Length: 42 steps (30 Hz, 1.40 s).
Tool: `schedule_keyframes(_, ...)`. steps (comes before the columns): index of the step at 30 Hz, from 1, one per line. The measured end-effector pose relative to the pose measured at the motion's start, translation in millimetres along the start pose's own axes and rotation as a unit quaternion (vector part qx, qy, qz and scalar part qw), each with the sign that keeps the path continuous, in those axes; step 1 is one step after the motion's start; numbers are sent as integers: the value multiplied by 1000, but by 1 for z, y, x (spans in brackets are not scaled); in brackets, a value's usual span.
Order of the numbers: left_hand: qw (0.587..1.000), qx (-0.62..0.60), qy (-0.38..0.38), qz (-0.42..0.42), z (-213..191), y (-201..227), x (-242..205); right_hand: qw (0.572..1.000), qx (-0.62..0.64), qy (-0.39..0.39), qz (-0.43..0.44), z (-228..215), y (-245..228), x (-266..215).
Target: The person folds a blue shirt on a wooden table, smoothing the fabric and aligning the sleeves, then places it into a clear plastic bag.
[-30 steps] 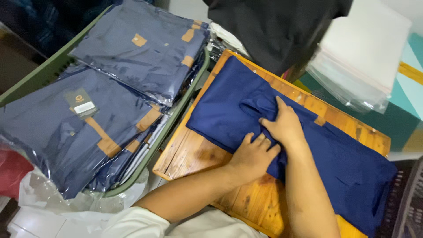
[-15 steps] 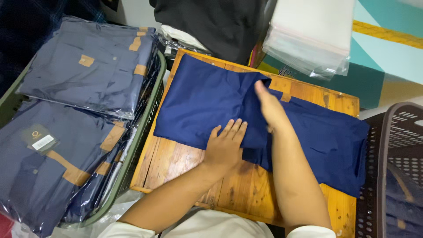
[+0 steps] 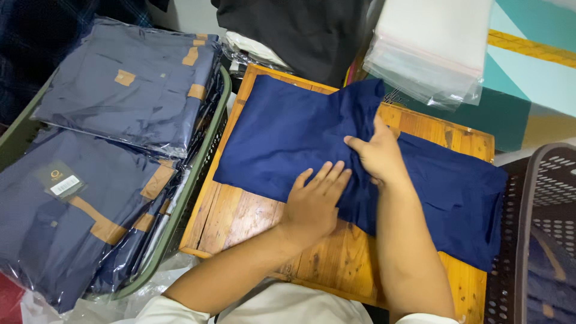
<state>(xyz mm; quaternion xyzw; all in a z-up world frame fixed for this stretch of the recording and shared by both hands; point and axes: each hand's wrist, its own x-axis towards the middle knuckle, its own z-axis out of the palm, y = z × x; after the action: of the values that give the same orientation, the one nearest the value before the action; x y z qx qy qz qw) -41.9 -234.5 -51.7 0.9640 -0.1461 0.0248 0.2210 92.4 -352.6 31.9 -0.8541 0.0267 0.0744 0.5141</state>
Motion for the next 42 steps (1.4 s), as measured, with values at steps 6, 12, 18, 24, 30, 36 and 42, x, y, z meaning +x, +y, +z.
schedule_keyframes(6,998,-33,17,55,-18,54,9,994,96,25,-49,-43,17,-12)
schedule_keyframes(12,994,-59,-12,89,-1,94,14,997,46,50,21,-87,41,-29)
schedule_keyframes(18,994,-36,-40,98,28,93,16,995,41,50,72,-95,94,-30)
schedule_keyframes(24,988,6,-63,141,24,96,20,980,181,56,54,-103,115,-22)
schedule_keyframes(30,974,-45,-167,145,34,89,17,982,145,87,83,-98,151,-23)
schedule_keyframes(36,978,3,-117,170,41,87,21,976,-99,159,114,-109,200,3)
schedule_keyframes(42,982,-14,4,187,43,82,18,988,-18,133,81,-115,163,-11)
